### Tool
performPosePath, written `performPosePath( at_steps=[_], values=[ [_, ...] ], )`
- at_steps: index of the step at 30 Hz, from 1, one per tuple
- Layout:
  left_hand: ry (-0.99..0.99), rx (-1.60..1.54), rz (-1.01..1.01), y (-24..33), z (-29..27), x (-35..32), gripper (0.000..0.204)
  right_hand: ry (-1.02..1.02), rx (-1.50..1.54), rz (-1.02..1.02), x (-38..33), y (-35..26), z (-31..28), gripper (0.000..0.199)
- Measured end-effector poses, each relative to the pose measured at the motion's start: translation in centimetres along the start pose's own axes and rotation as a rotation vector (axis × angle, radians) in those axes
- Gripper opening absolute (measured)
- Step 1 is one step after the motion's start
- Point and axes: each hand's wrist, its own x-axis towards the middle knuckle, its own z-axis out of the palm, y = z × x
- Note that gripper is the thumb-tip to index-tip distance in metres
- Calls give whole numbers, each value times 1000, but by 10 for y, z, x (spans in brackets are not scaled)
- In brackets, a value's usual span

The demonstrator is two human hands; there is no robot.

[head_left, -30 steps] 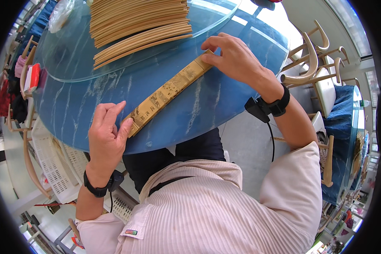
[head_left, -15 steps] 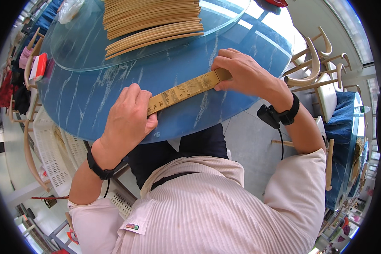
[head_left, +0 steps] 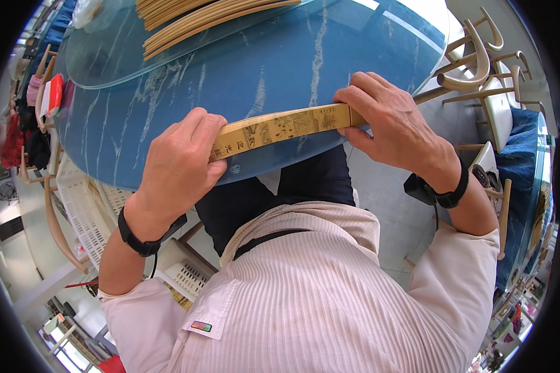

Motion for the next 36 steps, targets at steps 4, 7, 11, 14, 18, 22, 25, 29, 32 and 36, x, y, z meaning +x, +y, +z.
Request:
performPosePath(
  at_steps=[4,7,11,14,18,22,25,29,32,36],
  values=[
    [141,-80,80,-10,12,-10,44,-7,83,-36,-6,-3,-5,39],
    [233,-16,189,-18,14,-15,53,47,142,-97,-4,-3,0,39],
    [240,14,262,-25,18,-24,64,110,202,-160,-1,-9,11,35],
    [280,-79,219,-25,20,-28,61,116,217,-172,-5,-12,16,34],
    [300,-204,124,-33,19,-43,51,154,188,-215,-3,-10,19,36],
    [396,-196,19,-33,1,-46,41,315,30,-309,16,-14,16,42],
    [538,-96,7,-35,-23,-45,39,484,-48,-372,35,-19,0,44],
    [392,-25,-93,-45,-25,-51,45,373,-74,-322,46,-19,11,43],
    [327,-78,-183,-50,0,-58,51,282,-76,-282,47,-15,31,41],
    [345,-173,-240,-54,6,-61,55,275,-46,-292,48,-12,32,39]
  ],
)
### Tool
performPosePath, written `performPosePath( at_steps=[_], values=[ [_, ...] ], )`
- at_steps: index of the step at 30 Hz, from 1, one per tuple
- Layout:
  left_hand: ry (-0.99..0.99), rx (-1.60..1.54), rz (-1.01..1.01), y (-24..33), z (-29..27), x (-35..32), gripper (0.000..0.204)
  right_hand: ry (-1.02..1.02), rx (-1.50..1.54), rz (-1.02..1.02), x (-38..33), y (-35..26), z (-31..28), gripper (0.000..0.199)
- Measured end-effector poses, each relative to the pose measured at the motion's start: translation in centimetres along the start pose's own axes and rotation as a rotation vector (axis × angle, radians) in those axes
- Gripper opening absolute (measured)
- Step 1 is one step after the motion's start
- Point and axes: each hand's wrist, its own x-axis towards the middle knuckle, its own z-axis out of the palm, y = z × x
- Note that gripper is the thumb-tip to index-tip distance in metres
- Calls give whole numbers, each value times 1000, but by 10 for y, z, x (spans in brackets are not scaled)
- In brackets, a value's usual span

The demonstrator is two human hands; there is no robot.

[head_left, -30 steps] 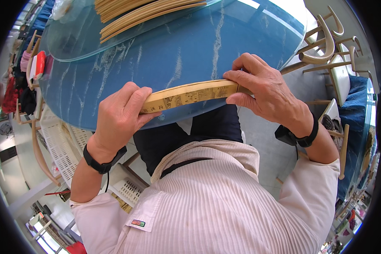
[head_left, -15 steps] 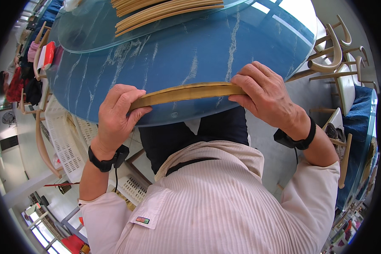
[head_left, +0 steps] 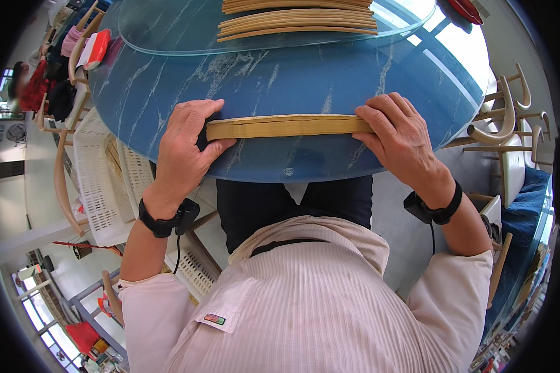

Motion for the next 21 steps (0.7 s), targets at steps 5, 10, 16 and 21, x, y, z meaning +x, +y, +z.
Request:
performPosePath(
  at_steps=[5,10,16,21],
  values=[
    [-12,-256,-220,-2,1,-2,76,-12,25,35,2,-1,-1,41],
    [88,-447,-213,5,20,4,93,-1,19,24,7,-5,0,42],
    [-63,-422,-197,16,17,12,70,-20,93,41,13,-8,3,37],
    [58,-629,-217,13,8,15,49,-104,170,8,26,-17,-20,32]
  ],
)
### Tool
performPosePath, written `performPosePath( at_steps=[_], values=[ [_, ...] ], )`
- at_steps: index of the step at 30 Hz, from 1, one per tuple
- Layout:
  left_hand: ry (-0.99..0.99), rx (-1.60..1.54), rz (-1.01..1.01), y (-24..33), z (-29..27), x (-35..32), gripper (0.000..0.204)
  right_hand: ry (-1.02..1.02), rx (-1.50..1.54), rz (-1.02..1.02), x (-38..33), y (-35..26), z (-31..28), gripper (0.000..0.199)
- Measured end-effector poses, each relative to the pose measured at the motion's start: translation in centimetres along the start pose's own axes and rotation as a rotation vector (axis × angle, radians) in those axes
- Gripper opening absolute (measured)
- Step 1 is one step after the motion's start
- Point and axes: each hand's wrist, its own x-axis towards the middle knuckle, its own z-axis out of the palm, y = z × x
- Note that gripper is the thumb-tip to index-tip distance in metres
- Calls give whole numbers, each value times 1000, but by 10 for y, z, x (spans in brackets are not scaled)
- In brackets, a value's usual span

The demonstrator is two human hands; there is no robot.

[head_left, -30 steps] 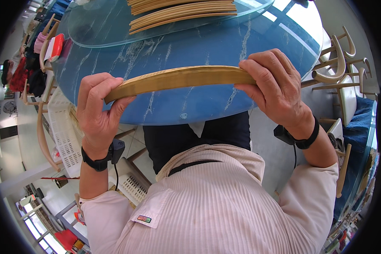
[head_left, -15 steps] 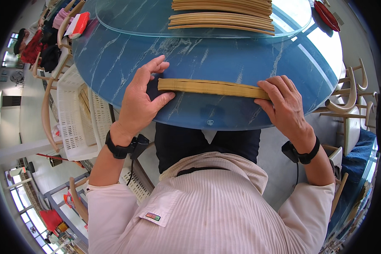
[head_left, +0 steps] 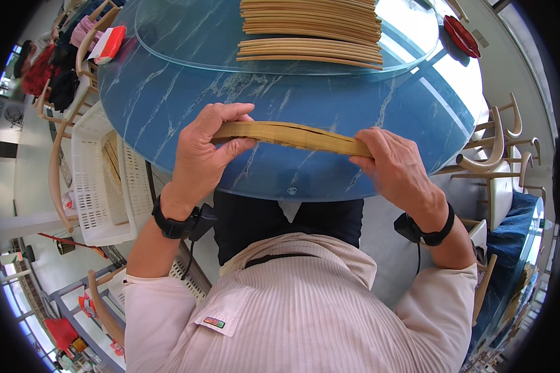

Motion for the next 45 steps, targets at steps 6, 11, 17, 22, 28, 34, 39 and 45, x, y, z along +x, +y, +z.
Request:
performPosePath(
  at_steps=[6,11,17,22,28,34,39,45],
  values=[
    [271,-15,201,15,-19,5,108,539,17,480,23,53,-57,23],
    [286,-126,87,13,-18,-7,101,676,-77,340,24,58,-84,19],
    [248,-139,76,10,-21,-22,88,441,-392,-166,13,70,-114,21],
    [205,-71,52,13,-29,-32,84,320,-387,61,2,77,-139,22],
    [171,-54,90,19,-22,-31,78,69,-445,108,-14,84,-164,18],
    [93,12,262,55,-4,-12,67,-221,-780,115,14,59,-197,13],
    [101,224,753,126,34,41,60,-288,-1059,-3,44,7,-198,18],
    [90,252,839,177,93,80,76,-367,-853,-168,59,-41,-193,21]
  ],
)
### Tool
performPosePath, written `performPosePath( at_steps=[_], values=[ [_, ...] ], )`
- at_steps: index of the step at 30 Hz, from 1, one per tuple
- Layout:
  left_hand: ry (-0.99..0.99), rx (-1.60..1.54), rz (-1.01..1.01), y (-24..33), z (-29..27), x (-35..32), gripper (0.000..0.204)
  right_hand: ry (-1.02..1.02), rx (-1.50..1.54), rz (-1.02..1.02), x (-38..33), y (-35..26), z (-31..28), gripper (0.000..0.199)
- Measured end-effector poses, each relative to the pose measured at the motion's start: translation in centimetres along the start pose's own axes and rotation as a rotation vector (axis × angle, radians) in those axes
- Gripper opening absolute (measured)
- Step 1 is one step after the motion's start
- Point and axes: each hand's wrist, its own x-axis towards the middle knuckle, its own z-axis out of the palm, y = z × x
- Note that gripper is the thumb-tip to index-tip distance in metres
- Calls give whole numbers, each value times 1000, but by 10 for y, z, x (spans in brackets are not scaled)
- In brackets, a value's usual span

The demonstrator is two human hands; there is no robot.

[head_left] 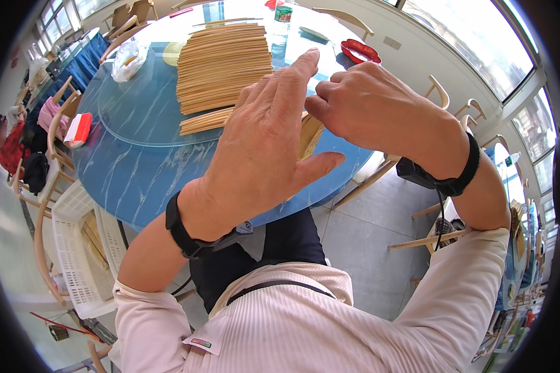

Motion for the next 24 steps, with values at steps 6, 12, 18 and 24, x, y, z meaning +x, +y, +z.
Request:
performPosePath(
  at_steps=[6,12,18,24],
  values=[
    [-293,-168,-372,-11,0,-18,60,176,-17,-8,-10,-16,-15,24],
    [-234,-1014,-819,-13,-10,-59,23,782,638,393,-17,-48,37,79],
    [272,-1479,-815,14,15,-79,21,475,2303,403,-9,-174,80,89],
    [192,-1370,-874,19,18,-92,43,230,2212,536,-32,-184,77,38]
  ],
)
